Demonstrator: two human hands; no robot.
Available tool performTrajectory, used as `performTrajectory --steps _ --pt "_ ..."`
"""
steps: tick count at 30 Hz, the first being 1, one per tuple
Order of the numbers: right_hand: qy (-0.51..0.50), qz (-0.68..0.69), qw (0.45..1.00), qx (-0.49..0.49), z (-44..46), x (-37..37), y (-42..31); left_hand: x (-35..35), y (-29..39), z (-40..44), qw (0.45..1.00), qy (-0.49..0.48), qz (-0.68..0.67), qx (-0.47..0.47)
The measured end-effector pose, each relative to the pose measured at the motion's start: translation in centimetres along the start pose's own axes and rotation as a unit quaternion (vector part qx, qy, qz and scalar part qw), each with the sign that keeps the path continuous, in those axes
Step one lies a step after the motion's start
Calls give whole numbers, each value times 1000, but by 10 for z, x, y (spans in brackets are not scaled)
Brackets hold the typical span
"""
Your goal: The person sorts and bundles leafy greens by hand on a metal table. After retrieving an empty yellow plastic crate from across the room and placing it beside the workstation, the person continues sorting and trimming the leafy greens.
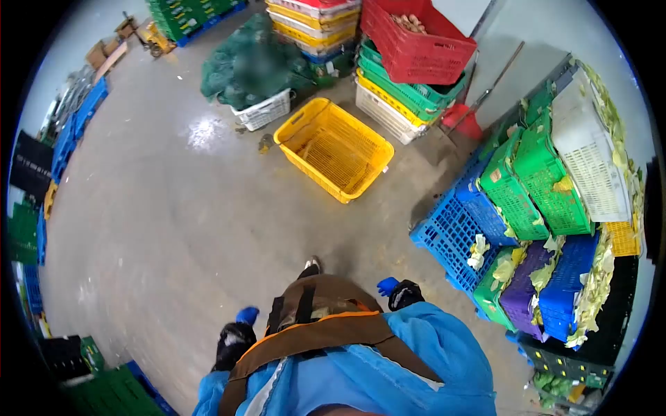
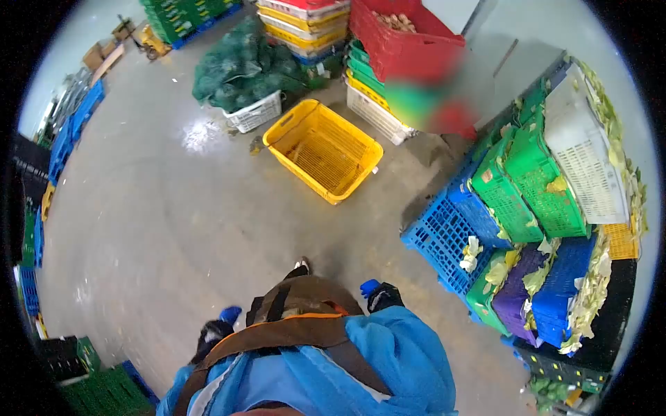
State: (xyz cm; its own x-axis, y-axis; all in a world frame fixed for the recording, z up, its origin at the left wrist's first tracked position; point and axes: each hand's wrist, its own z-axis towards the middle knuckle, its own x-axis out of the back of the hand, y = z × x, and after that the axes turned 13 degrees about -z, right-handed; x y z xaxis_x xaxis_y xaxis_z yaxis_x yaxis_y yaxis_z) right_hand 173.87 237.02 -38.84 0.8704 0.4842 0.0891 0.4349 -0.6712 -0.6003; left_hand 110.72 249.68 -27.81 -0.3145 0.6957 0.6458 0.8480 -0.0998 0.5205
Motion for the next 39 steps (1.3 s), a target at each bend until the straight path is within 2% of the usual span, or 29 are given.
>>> performTrajectory --steps 1,3,4,5,6,9,11,13,14,15,17,18,21,22,23,25,26,27,28,29,30,31,32,33,34,35,36,37,39 --pt "1 14 998 -56 23 6 22 59 51 32 998 5 -8 57" --pt "-1 38 986 -160 52 24 27 142 109 103 992 53 -73 88" --pt "52 111 983 -133 21 49 -24 172 116 151 997 1 43 59" --pt "99 182 973 -100 -29 76 -106 189 117 193 997 24 -16 71" --pt "159 181 963 -118 -27 95 -141 221 153 220 991 67 -90 73" --pt "203 271 939 -63 47 150 -138 265 184 336 994 66 -81 37" --pt "238 92 967 16 130 191 -102 276 192 406 993 82 -53 -60" --pt "284 51 957 6 176 214 -111 302 254 439 989 72 -126 27" --pt "315 93 943 -46 190 235 -147 313 274 465 993 42 -93 54" --pt "345 128 925 -99 200 257 -174 320 281 493 996 40 -68 36" --pt "366 93 919 -112 211 299 -217 324 295 555 999 42 -29 -1" --pt "379 77 915 -119 219 316 -230 330 305 587 1000 15 -20 19" --pt "407 97 885 -204 260 357 -239 316 296 691 1000 16 -16 10" --pt "398 190 874 -202 275 370 -232 315 297 724 1000 9 7 -5" --pt "401 202 864 -226 296 378 -214 306 287 760 998 37 11 -48" --pt "423 225 832 -280 345 378 -168 294 275 816 999 45 0 11" --pt "442 280 804 -281 362 379 -158 280 250 848 998 58 -17 9" --pt "422 302 806 -283 373 380 -145 258 206 884 996 85 -18 -30" --pt "449 338 797 -223 437 348 -55 240 169 918 992 111 -16 -52" --pt "484 403 771 -95 445 351 -59 239 167 933 993 105 -16 -47" --pt "522 525 670 -50 459 346 -61 232 171 944 961 52 -272 5" --pt "461 488 724 -160 417 380 -122 231 170 957 940 -24 -325 100" --pt "518 472 690 -179 424 383 -130 233 173 974 903 -92 -372 192" --pt "514 474 685 -204 428 384 -129 235 172 983 853 -150 -414 280" --pt "536 480 661 -215 420 388 -147 232 166 986 891 -117 -349 266" --pt "524 433 685 -262 413 394 -154 233 161 982 923 -85 -281 247" --pt "548 485 650 -205 409 391 -162 247 161 974 934 -28 -282 216" --pt "553 456 648 -257 399 397 -181 269 164 968 942 30 -284 179" --pt "546 471 630 -289 373 396 -171 329 193 940 903 36 -342 256"
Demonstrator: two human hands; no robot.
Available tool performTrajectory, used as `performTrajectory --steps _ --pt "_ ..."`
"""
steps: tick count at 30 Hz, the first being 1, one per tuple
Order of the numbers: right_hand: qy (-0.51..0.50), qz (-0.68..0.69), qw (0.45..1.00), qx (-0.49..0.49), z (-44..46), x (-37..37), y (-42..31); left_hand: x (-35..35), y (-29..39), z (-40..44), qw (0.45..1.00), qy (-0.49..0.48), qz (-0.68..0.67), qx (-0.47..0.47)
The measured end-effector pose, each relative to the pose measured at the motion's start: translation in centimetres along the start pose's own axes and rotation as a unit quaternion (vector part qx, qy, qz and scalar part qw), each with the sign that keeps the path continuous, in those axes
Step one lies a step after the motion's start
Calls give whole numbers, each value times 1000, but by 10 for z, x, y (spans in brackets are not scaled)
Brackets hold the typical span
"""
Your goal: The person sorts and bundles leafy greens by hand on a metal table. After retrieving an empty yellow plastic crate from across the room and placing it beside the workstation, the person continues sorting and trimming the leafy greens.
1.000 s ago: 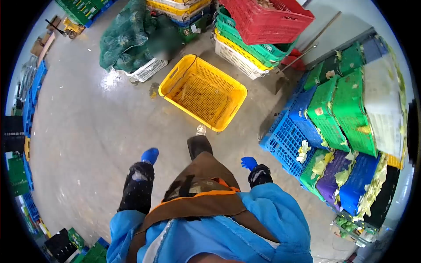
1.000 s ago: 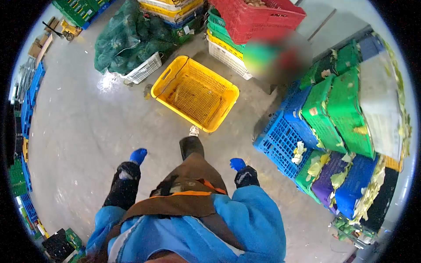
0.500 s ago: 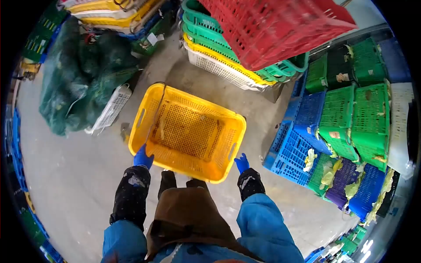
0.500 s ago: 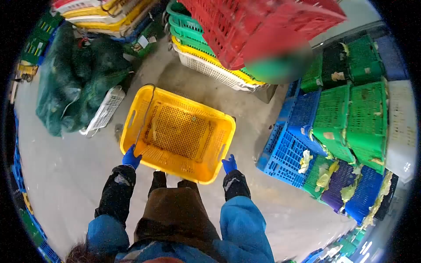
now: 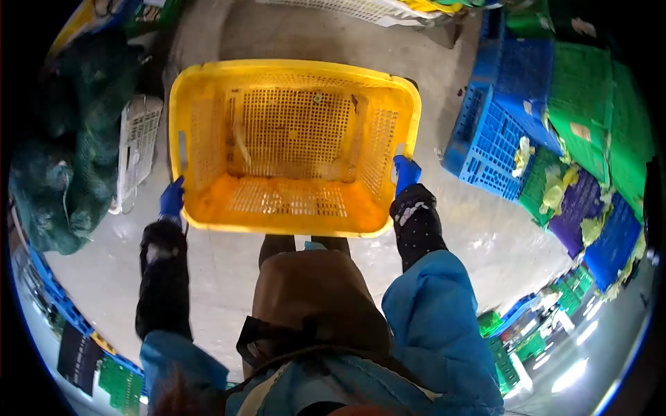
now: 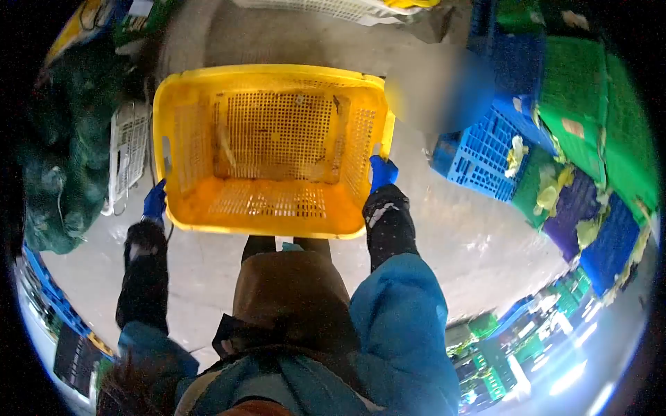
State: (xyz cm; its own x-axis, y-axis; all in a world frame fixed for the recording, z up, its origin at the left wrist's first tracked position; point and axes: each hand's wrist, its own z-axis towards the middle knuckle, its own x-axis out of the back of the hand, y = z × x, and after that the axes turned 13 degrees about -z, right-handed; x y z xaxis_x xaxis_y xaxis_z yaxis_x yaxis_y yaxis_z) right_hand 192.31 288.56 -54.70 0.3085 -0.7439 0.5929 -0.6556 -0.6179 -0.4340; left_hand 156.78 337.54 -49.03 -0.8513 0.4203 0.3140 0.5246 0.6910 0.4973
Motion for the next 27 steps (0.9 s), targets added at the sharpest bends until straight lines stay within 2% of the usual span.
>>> performTrajectory --steps 1,2,3,4,5,6,7,8,9,10,11,12,14,15,16,17,19,20,24,26,27 --pt "-9 17 1000 3 -15 20 -5 17 -3 -10 999 9 -5 44" --pt "-19 33 999 6 -39 50 -18 7 22 -83 993 -70 -94 31" --pt "-30 52 998 14 -63 83 -36 8 23 -121 985 -121 -120 25" --pt "-19 67 996 48 -92 114 -45 6 28 -157 986 -137 -85 51" --pt "-9 60 997 40 -115 146 -47 5 25 -185 985 -149 -67 52" --pt "6 55 998 33 -136 183 -47 5 18 -212 966 -241 36 -85" --pt "30 26 999 28 -149 218 -34 -16 41 -262 975 -222 3 -13" --pt "68 4 997 26 -162 254 -20 -30 51 -291 974 -223 -25 22" --pt "80 51 995 7 -192 295 -10 -49 71 -340 972 -230 -23 37" --pt "102 102 989 -15 -226 334 3 -55 54 -341 960 -260 72 -76" --pt "134 132 981 -39 -261 370 27 -65 68 -368 957 -284 6 55" --pt "168 165 970 -65 -297 403 59 -69 69 -390 930 -361 73 -13" --pt "259 230 937 -48 -373 454 138 -87 59 -447 915 -398 66 9" --pt "321 231 915 -85 -426 477 166 -95 37 -461 880 -455 119 -66" --pt "368 229 893 -119 -470 481 184 -104 17 -455 841 -498 156 -146" --pt "399 254 869 -144 -514 491 213 -115 -8 -453 803 -544 183 -161" --pt "438 310 823 -187 -600 496 274 -126 -12 -527 785 -563 235 -106" --pt "456 342 796 -204 -634 496 300 -133 -5 -598 798 -543 259 -37" --pt "532 422 684 -267 -660 486 402 -263 -43 -710 706 -596 362 -126" --pt "543 395 678 -300 -664 471 471 -310 -110 -746 629 -656 378 -177" --pt "555 417 641 -327 -665 480 493 -325 -144 -781 618 -662 382 -186"
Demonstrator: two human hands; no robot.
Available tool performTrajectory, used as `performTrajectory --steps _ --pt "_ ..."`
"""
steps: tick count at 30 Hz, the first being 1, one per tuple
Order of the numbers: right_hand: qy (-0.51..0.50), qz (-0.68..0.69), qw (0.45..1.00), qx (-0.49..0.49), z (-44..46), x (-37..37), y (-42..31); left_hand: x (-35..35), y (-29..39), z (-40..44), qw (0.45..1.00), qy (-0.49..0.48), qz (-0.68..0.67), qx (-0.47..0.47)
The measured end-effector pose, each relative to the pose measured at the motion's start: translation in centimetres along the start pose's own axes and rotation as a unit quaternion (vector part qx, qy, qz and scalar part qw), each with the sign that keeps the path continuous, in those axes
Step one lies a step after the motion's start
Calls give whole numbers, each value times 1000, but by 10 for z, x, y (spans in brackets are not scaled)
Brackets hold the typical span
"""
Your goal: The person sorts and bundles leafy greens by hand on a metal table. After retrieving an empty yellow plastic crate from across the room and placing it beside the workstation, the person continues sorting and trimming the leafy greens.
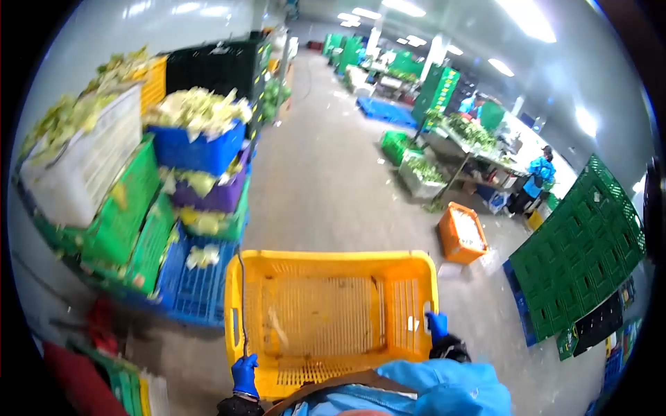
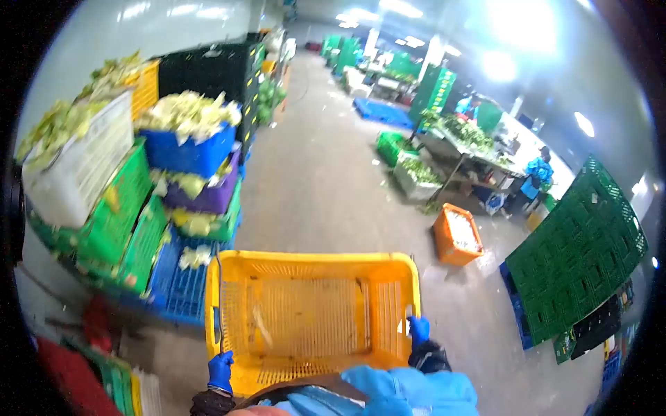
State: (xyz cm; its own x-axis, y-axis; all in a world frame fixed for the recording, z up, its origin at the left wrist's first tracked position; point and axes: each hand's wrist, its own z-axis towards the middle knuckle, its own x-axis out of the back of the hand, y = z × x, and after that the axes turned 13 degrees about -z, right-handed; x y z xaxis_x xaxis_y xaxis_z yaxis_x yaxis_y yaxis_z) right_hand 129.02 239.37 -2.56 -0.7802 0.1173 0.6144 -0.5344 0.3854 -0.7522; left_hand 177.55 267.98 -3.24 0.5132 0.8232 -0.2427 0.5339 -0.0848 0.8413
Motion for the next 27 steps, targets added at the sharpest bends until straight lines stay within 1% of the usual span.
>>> performTrajectory --steps 1,2,3,5,7,8,9,10,12,13,15,16,17,19,20,21,22,23,24,26,27 --pt "34 14 998 -46 17 10 -4 -42 6 18 1000 -10 16 2" --pt "63 29 997 -38 43 21 4 -75 11 41 999 -42 31 7" --pt "69 69 995 -22 65 33 18 -103 21 61 996 -72 57 18" --pt "100 107 986 -77 83 57 -9 -172 47 85 990 -112 80 34" --pt "132 138 976 -107 104 71 -14 -235 68 109 980 -156 114 45" --pt "144 154 970 -119 117 73 -16 -269 82 116 979 -177 102 25" --pt "157 171 964 -127 122 64 -17 -287 91 130 976 -198 86 3" --pt "190 158 961 -123 126 58 -20 -305 86 153 969 -229 91 -25" --pt "201 141 956 -163 164 46 10 -348 87 193 958 -241 155 -16" --pt "207 134 951 -189 181 33 -1 -377 91 222 952 -252 176 -22" --pt "219 210 943 -140 207 21 -49 -444 115 263 936 -287 195 -59" --pt "241 217 935 -142 233 9 -27 -464 118 286 925 -317 193 -85" --pt "262 187 935 -146 248 4 -63 -489 111 325 933 -302 175 -90" --pt "282 195 924 -167 293 -8 -113 -557 142 372 931 -299 201 -65" --pt "296 224 913 -167 314 -12 -137 -590 158 394 928 -305 206 -51" --pt "298 214 916 -160 340 -14 -149 -622 170 409 927 -325 181 -43" --pt "299 215 913 -173 362 -11 -172 -657 181 421 927 -341 155 -34" --pt "302 220 909 -185 343 -12 -173 -654 180 417 924 -359 128 -28" --pt "308 227 908 -172 341 -14 -184 -667 180 426 934 -333 127 18" --pt "322 224 899 -195 356 -24 -196 -702 183 451 926 -348 139 35" --pt "327 222 897 -200 384 -27 -203 -731 182 470 924 -354 139 41"
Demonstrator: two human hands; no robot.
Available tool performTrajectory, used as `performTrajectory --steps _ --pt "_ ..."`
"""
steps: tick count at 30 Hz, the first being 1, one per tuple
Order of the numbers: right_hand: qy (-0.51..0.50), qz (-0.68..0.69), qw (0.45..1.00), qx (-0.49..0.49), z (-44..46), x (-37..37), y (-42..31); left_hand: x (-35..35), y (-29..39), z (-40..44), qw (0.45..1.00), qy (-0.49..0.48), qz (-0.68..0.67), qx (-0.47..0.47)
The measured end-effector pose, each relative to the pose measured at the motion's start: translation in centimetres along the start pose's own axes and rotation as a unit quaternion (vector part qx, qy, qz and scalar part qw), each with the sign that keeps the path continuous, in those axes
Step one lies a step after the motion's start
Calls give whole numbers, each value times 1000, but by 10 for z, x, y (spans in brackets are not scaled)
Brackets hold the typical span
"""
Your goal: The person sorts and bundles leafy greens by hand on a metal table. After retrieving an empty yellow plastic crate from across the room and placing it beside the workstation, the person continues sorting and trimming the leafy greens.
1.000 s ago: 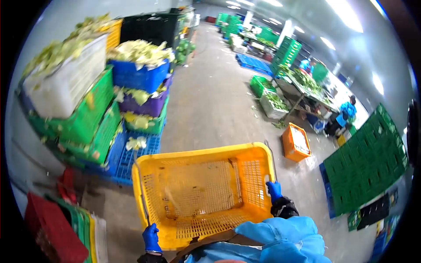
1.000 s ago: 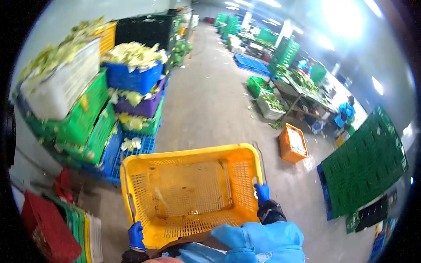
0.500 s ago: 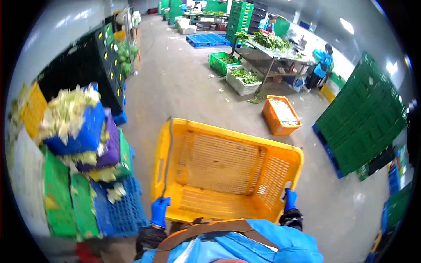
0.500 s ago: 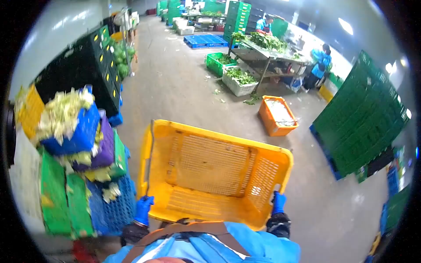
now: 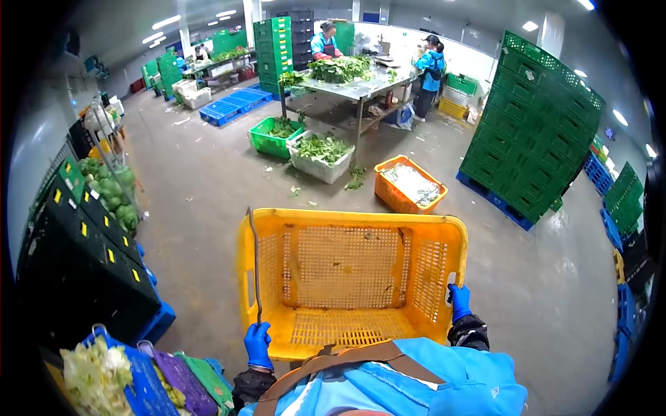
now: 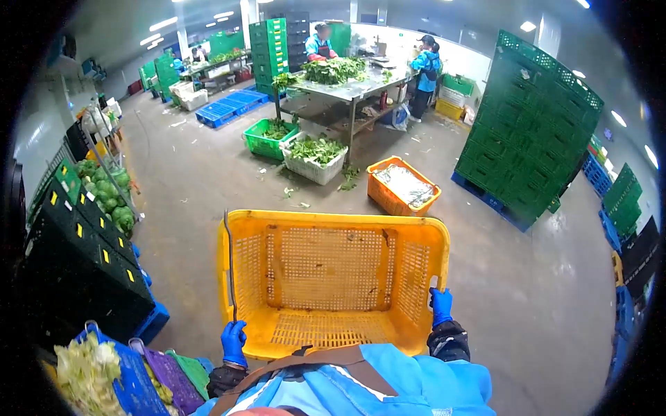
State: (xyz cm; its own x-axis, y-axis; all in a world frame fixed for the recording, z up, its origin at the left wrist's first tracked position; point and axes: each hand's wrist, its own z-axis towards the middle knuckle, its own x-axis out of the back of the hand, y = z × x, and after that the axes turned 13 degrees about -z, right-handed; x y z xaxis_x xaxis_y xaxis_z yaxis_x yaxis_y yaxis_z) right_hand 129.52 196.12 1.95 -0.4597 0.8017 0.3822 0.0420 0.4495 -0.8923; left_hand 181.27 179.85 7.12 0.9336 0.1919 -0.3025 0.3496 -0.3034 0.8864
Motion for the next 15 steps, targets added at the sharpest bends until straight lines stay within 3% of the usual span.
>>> performTrajectory --steps 4,9,10,12,15 --pt "-3 -27 999 -44 83 -97 -20 -43 4 154 997 -32 69 -10" --pt "-30 -41 998 -23 218 -242 -61 -110 -5 358 986 -48 151 -48" --pt "-44 -21 999 -20 234 -252 -71 -130 7 374 985 -76 132 -75" --pt "-31 -25 998 -48 270 -292 -115 -180 52 427 984 -62 168 18" --pt "-25 -18 998 -61 338 -358 -171 -236 81 506 980 -62 188 -8"
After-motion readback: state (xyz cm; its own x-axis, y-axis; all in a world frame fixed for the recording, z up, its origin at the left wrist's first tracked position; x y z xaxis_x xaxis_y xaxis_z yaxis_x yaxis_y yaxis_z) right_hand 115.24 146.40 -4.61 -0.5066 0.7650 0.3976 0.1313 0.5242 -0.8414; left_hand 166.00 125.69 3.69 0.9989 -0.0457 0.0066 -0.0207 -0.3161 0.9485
